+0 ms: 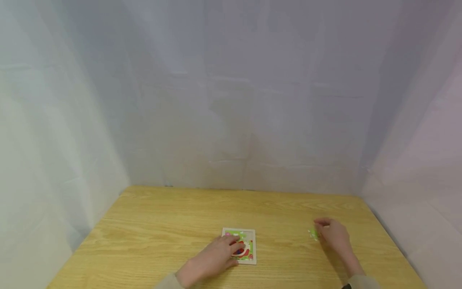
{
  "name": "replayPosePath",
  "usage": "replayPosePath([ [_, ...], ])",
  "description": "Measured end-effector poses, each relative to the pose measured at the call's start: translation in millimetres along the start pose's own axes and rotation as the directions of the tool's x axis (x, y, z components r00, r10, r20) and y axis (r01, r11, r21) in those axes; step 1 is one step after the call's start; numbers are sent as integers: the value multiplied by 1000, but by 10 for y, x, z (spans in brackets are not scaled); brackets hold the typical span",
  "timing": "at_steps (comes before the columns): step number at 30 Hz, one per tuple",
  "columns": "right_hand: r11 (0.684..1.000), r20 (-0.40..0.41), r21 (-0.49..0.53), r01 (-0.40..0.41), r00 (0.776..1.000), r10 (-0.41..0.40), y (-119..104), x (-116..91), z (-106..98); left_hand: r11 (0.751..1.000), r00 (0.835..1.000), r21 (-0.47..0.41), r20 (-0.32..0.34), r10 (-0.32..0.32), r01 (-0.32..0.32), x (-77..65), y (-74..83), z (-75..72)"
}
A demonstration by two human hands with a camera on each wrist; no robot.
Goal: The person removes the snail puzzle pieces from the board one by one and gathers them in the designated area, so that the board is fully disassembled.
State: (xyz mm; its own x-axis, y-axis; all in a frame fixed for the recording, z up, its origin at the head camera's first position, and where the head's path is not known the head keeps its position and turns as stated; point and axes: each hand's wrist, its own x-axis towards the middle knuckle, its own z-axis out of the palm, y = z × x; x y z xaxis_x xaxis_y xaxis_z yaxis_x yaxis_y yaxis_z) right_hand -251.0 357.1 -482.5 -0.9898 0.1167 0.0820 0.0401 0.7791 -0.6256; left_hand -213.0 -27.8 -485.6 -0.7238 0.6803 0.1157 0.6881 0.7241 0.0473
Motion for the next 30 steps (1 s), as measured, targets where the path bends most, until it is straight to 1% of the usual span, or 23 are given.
replayPosePath([
  [1, 1000, -2, -6, 9, 1000, -9, -19, -3, -5, 1000, 1000, -1, -4, 1, -1, 0, -3, 3],
  [4, 999, 6, 34, 32, 999, -32, -90, 1, 6, 1000, 1000, 3, -23, 7, -7, -2, -20, 15],
  [9, 989, 8, 141, 50, 999, -52, -224, -4, 94, 1000, 999, 13, -48, 22, -22, -35, -43, 4],
  [11, 981, 10, 184, 57, 998, -60, -276, -10, 143, 1000, 999, 9, -34, 14, -14, -66, -54, -11],
  [16, 962, 24, 261, 87, 995, -96, -421, -23, 261, 999, 999, -3, 17, -37, 37, -158, -105, -32],
  [19, 949, 39, 303, 93, 993, -110, -516, -32, 337, 998, 998, -18, 34, -58, 59, -208, -141, -28],
  [22, 930, 65, 351, 106, 988, -138, -610, -39, 416, 998, 997, -28, 51, -62, 64, -245, -169, -21],
  [26, 906, 84, 403, 127, 981, -175, -729, -48, 533, 999, 997, -5, 58, -52, 53, -263, -184, -13],
  [30, 894, 100, 429, 132, 976, -192, -848, -51, 659, 998, 996, 18, 63, -56, 55, -267, -171, -20],
])
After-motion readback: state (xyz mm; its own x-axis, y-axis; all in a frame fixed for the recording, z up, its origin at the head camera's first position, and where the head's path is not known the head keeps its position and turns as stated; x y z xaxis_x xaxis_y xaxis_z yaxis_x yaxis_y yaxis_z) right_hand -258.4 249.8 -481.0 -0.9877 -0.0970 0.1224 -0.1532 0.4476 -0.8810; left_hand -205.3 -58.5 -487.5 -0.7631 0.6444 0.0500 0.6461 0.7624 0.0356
